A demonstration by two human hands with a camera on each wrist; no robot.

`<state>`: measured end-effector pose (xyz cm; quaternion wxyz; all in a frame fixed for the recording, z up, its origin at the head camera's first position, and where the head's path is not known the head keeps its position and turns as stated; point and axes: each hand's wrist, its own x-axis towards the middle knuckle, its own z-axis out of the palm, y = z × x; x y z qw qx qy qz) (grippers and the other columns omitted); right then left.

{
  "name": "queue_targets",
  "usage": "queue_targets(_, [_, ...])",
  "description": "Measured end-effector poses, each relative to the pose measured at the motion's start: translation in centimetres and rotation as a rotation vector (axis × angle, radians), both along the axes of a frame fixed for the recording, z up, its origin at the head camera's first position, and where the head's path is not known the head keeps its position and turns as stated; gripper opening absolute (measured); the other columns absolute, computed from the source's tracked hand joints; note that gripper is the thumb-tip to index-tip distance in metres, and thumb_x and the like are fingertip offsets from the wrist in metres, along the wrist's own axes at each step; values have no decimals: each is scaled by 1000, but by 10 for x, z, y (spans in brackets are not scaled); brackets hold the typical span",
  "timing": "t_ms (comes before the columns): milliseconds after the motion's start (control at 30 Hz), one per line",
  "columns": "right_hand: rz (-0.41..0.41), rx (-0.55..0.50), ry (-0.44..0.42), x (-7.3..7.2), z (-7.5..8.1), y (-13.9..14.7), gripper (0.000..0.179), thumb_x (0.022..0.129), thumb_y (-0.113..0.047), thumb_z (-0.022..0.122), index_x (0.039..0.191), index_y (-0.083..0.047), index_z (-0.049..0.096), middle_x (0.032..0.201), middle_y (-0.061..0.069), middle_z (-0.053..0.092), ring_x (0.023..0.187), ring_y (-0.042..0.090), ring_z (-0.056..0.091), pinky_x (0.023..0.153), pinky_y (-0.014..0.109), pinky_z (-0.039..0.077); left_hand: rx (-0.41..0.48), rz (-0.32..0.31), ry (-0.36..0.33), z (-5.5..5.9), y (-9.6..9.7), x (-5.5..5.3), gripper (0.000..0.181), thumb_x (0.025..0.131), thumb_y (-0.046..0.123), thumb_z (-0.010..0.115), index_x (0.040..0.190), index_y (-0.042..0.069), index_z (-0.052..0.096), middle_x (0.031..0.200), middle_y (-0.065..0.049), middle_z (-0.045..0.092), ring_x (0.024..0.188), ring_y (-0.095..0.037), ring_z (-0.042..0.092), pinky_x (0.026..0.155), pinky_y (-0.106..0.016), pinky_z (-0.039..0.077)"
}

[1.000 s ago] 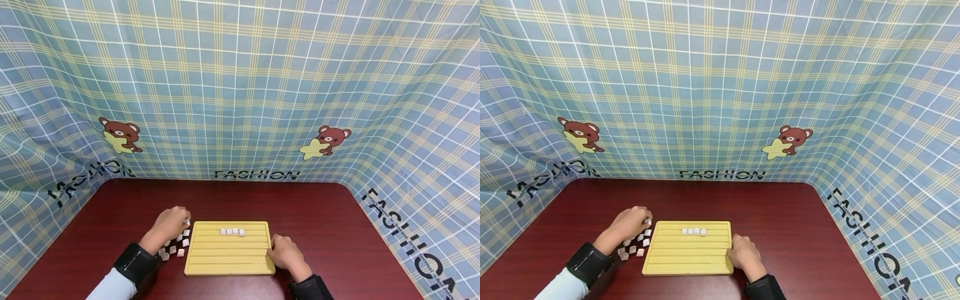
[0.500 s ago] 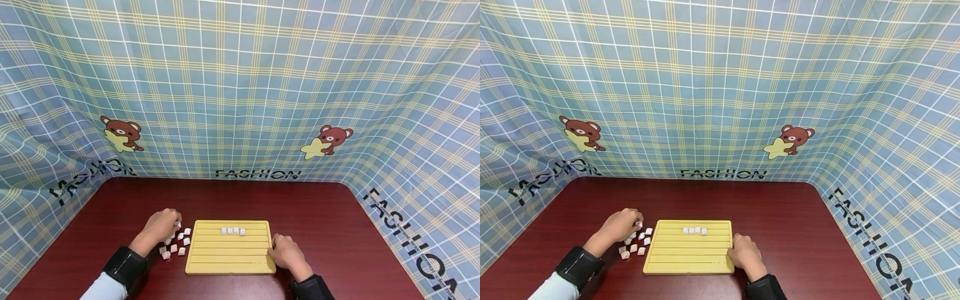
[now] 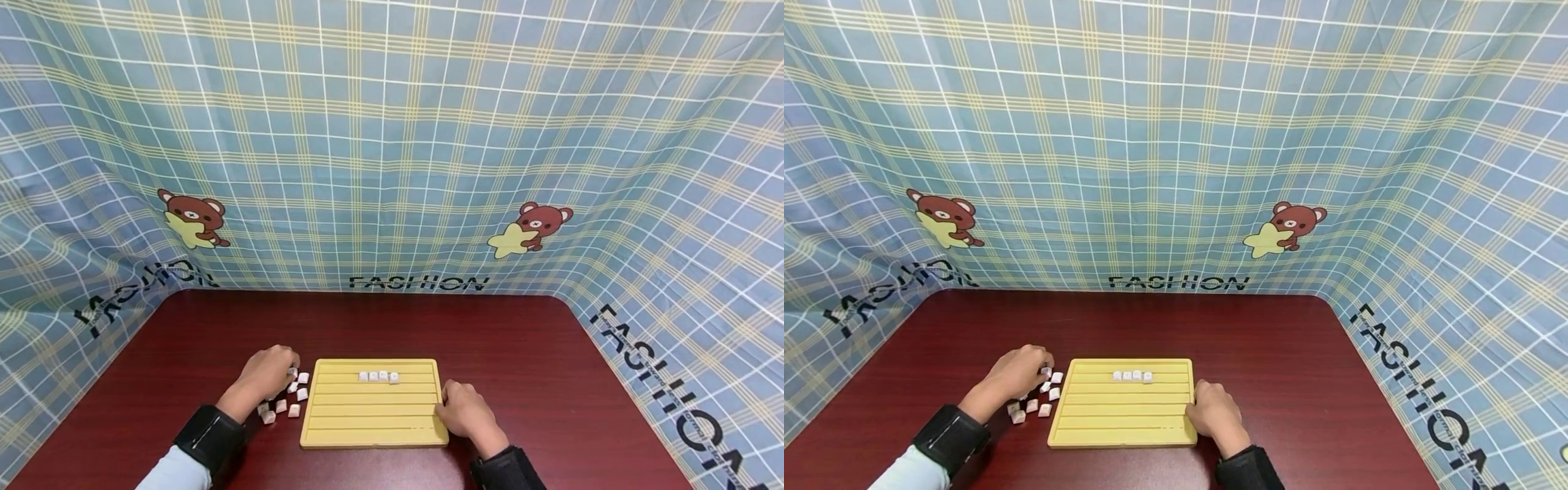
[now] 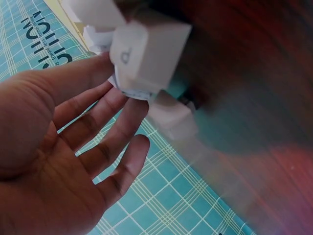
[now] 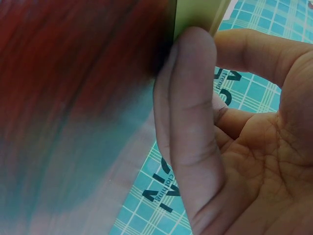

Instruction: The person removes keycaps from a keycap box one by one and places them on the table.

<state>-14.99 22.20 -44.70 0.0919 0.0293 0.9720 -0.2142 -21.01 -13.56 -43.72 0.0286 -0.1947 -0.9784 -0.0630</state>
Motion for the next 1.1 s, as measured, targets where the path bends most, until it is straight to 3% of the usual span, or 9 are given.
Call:
queue_targets(567, [4,8,-7,-1,1,0,14,87,-17,66,80,-11,55,74,4,52,62,19,49,55,31,38,7,12,9,0,3,-1,5,81,7,77,84,9,72,81,-3,69,65,-11,58,57,-30,46])
queue_targets(900, [8,8,14,0,-1,-2,14,86,-17,67,79,-11,56,74,3,53,63,19,50,55,32,39,-6,22,15,-1,-1,2,7,80,7,77,86,8,73,84,-4,69,70,-15,62,59,-33,49])
queue_targets(1100, [14,10,6,0,0,-1,13,86,-17,67,81,-11,56,75,4,53,64,20,51,55,33,40,-39,26,15,6,1,0,14,79,7,78,93,7,74,90,-7,71,77,-20,67,61,-33,52])
